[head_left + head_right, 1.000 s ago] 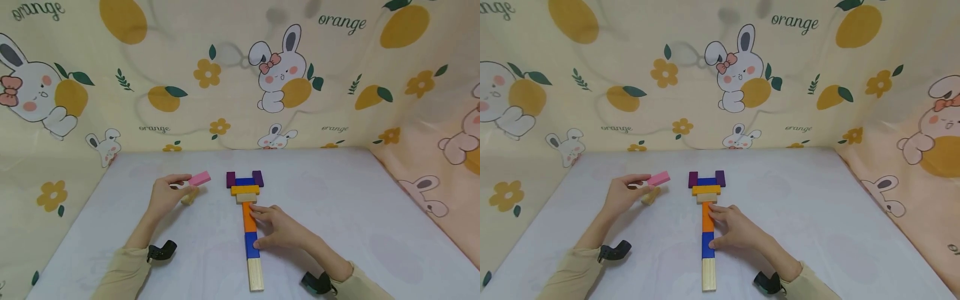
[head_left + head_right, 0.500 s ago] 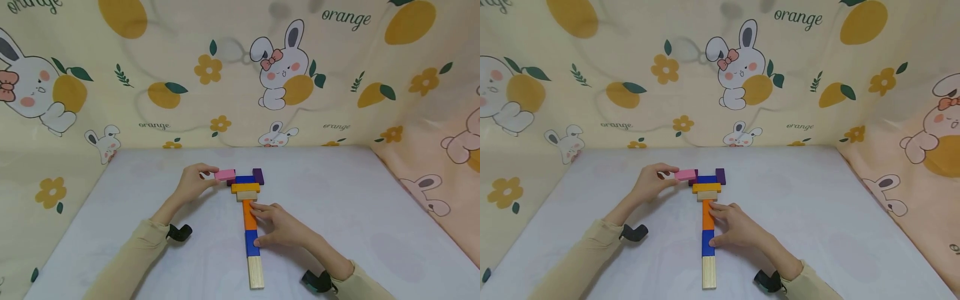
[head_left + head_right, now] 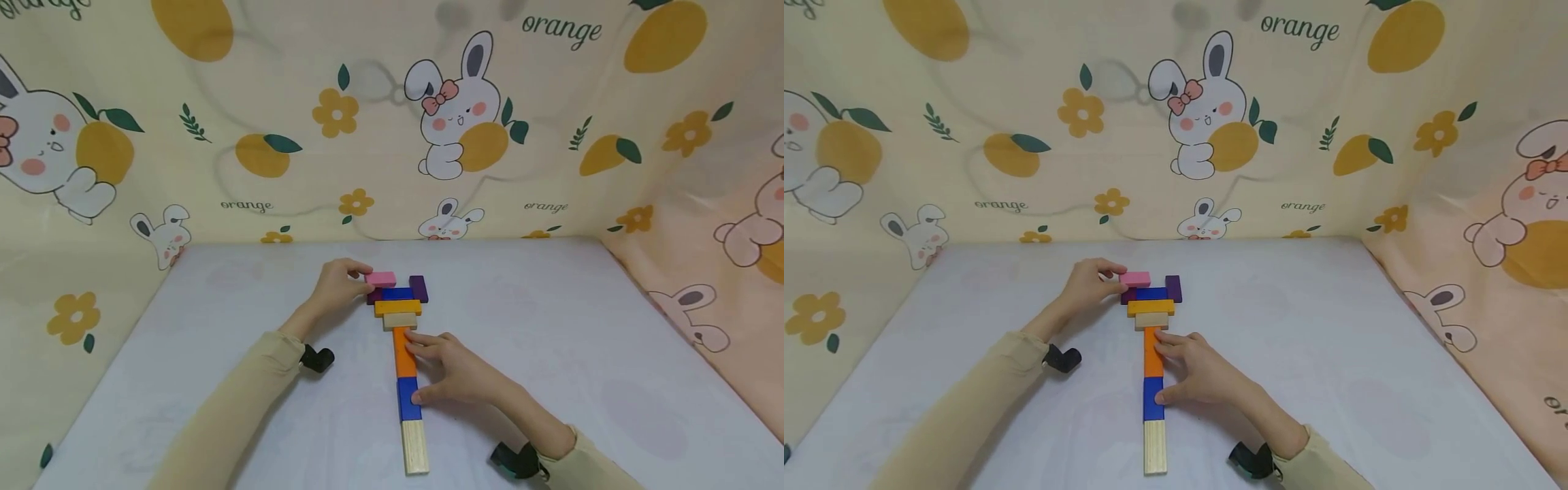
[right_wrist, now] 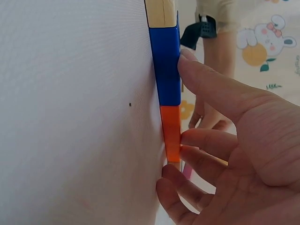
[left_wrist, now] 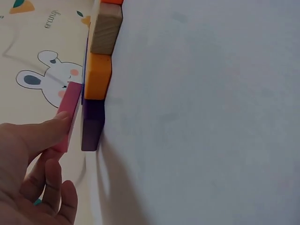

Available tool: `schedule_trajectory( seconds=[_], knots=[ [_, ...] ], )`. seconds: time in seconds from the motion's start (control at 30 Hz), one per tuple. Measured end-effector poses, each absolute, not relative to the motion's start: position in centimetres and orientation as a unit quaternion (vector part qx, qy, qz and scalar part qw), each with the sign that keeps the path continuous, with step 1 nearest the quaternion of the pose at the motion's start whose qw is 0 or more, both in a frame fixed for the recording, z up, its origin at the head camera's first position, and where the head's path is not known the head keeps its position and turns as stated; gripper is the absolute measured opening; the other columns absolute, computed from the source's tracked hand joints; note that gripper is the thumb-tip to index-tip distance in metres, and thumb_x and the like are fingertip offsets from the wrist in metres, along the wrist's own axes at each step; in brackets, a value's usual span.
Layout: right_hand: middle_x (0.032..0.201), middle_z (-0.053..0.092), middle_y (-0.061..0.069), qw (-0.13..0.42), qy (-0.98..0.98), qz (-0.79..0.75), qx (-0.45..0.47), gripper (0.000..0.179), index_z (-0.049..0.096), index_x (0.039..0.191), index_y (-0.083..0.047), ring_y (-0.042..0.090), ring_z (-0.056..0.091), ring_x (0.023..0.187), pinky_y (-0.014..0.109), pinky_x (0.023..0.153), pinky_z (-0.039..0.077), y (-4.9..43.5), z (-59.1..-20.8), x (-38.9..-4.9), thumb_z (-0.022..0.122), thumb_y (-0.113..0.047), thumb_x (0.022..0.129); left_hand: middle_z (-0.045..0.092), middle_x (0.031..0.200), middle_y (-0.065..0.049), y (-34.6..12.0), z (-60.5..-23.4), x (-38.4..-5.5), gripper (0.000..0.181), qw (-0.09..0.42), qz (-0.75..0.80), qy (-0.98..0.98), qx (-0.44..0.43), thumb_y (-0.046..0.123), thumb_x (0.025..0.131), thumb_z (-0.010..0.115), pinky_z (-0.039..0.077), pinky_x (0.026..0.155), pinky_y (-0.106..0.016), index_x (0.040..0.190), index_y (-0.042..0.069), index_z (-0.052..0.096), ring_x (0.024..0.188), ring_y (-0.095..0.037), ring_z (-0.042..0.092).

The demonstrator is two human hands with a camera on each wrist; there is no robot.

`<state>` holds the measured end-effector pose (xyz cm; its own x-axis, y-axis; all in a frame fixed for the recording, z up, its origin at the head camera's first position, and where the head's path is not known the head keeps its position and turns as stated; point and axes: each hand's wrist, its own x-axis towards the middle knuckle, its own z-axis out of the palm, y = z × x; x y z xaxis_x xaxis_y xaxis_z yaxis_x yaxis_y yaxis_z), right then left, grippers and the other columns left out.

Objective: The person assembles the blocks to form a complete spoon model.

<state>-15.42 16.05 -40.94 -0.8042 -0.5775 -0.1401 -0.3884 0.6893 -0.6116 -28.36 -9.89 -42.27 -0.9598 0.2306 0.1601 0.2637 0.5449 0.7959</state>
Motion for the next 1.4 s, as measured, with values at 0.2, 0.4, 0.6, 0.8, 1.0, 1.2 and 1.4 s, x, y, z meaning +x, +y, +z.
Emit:
schedule_trajectory(
  seconds=[0.2, 0.4, 0.6, 0.8, 1.0, 1.2, 1.4],
  knots=[
    [0.154, 0.037, -0.006, 0.16, 0.903, -0.291, -0.272, 0.08, 0.053, 0.143, -0.014, 0.027, 0.037, 0.13, 0.046, 0.102, 0.041, 16.0, -40.8, -15.4, 0.085, -0.043, 0.075, 0.069, 0.108, -0.006, -8.9, -42.4, -29.0, 0.03, 0.016, -0.429, -0.891, -0.15, 0.013, 0.087, 0.077, 0.048, 0.086, -0.035, 0.116, 0.005, 0.073, 0.095, -0.023, 0.056],
    [0.154, 0.037, -0.004, 0.157, 0.902, -0.295, -0.275, 0.08, 0.053, 0.143, -0.013, 0.026, 0.037, 0.129, 0.045, 0.102, 0.041, 16.0, -40.7, -15.4, 0.085, -0.043, 0.075, 0.068, 0.113, -0.011, -8.0, -42.3, -29.3, 0.031, 0.022, -0.42, -0.892, -0.166, 0.009, 0.09, 0.074, 0.052, 0.081, -0.032, 0.119, 0.001, 0.069, 0.09, -0.023, 0.058],
    [0.154, 0.037, -0.005, 0.159, 0.903, -0.295, -0.27, 0.081, 0.053, 0.143, -0.013, 0.026, 0.038, 0.127, 0.045, 0.102, 0.041, 16.2, -40.7, -15.4, 0.085, -0.043, 0.075, 0.066, 0.117, -0.009, -7.1, -42.6, -29.5, 0.033, 0.016, -0.41, -0.895, -0.172, 0.012, 0.093, 0.07, 0.052, 0.083, -0.031, 0.124, 0.001, 0.066, 0.091, -0.021, 0.059],
    [0.154, 0.037, -0.005, 0.156, 0.903, -0.293, -0.274, 0.081, 0.053, 0.143, -0.013, 0.026, 0.038, 0.128, 0.046, 0.102, 0.041, 16.2, -40.9, -15.6, 0.085, -0.045, 0.075, 0.066, 0.116, -0.007, -6.7, -42.7, -29.4, 0.031, 0.019, -0.406, -0.899, -0.162, 0.013, 0.094, 0.068, 0.051, 0.082, -0.03, 0.124, 0.002, 0.067, 0.087, -0.021, 0.056],
    [0.154, 0.037, -0.005, 0.158, 0.901, -0.293, -0.277, 0.081, 0.053, 0.143, -0.013, 0.026, 0.038, 0.128, 0.046, 0.101, 0.042, 16.1, -41.0, -15.6, 0.085, -0.044, 0.075, 0.066, 0.117, -0.008, -6.7, -42.7, -29.2, 0.031, 0.019, -0.408, -0.9, -0.154, 0.012, 0.094, 0.068, 0.052, 0.082, -0.029, 0.124, 0.002, 0.067, 0.087, -0.021, 0.057],
    [0.154, 0.037, -0.005, 0.158, 0.902, -0.292, -0.277, 0.08, 0.053, 0.143, -0.013, 0.025, 0.039, 0.127, 0.044, 0.101, 0.042, 16.1, -41.0, -15.5, 0.085, -0.043, 0.075, 0.066, 0.118, -0.007, -6.7, -42.7, -29.2, 0.03, 0.019, -0.406, -0.9, -0.159, 0.012, 0.095, 0.068, 0.051, 0.081, -0.029, 0.124, 0.003, 0.067, 0.087, -0.021, 0.057],
    [0.154, 0.037, -0.005, 0.161, 0.901, -0.294, -0.277, 0.081, 0.053, 0.143, -0.013, 0.025, 0.039, 0.126, 0.044, 0.101, 0.042, 16.1, -41.0, -15.5, 0.085, -0.044, 0.075, 0.067, 0.115, -0.006, -6.7, -42.5, -29.1, 0.03, 0.02, -0.383, -0.908, -0.17, 0.014, 0.095, 0.068, 0.05, 0.075, -0.028, 0.123, 0.004, 0.068, 0.083, -0.019, 0.056]
  ],
)
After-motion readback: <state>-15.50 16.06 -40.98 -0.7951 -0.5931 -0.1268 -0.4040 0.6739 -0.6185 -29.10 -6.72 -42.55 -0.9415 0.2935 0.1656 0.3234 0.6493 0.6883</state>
